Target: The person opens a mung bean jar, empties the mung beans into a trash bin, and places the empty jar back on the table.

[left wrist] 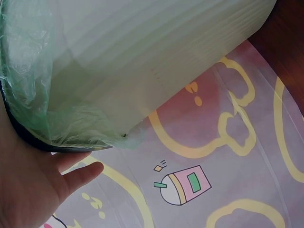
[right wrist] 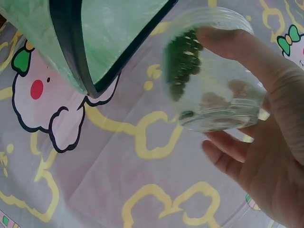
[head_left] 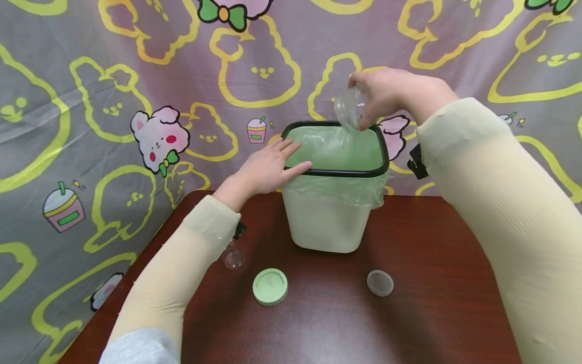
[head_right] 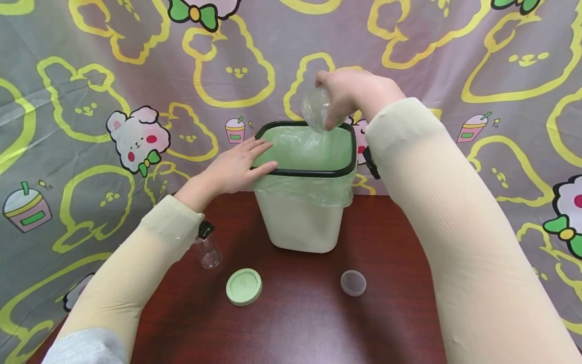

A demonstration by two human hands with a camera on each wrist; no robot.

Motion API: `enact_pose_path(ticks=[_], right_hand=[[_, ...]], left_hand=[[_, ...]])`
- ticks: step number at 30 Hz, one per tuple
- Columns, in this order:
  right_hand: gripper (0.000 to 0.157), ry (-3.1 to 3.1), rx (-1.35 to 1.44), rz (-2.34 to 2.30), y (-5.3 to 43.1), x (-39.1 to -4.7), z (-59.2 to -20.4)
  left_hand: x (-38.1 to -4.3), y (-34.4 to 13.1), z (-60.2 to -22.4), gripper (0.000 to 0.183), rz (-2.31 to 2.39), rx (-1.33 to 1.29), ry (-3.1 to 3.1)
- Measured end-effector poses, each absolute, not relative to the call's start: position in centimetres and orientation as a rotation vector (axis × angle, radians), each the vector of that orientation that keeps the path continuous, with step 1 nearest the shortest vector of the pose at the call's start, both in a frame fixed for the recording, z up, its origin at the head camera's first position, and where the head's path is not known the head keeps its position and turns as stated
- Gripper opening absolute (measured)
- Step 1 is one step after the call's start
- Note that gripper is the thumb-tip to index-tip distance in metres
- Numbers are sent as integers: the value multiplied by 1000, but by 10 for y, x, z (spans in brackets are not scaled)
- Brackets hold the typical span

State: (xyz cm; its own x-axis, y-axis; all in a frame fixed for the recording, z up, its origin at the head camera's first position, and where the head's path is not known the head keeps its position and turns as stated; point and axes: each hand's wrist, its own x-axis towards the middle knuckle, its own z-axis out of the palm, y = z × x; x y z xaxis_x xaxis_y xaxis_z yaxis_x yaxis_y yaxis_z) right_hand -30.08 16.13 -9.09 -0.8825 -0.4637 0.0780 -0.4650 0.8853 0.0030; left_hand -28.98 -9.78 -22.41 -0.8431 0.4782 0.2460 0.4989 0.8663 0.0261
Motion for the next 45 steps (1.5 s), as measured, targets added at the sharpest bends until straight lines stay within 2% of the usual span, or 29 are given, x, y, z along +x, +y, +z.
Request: enact_pose_path(ticks=[20,32,45], right_hand=[[94,-3030,702,-8,160,-303,-93],[89,-2950,744,-35,160,-302,-92],[90,-2983,751,-32,157,-300,-86]], left_hand=[[-291,-99,-224,81,-129,-748,-2809],[-289,-98,-224,81,-122,-743,-2813],[-288,-99,-223,80,-126,-743,-2818]])
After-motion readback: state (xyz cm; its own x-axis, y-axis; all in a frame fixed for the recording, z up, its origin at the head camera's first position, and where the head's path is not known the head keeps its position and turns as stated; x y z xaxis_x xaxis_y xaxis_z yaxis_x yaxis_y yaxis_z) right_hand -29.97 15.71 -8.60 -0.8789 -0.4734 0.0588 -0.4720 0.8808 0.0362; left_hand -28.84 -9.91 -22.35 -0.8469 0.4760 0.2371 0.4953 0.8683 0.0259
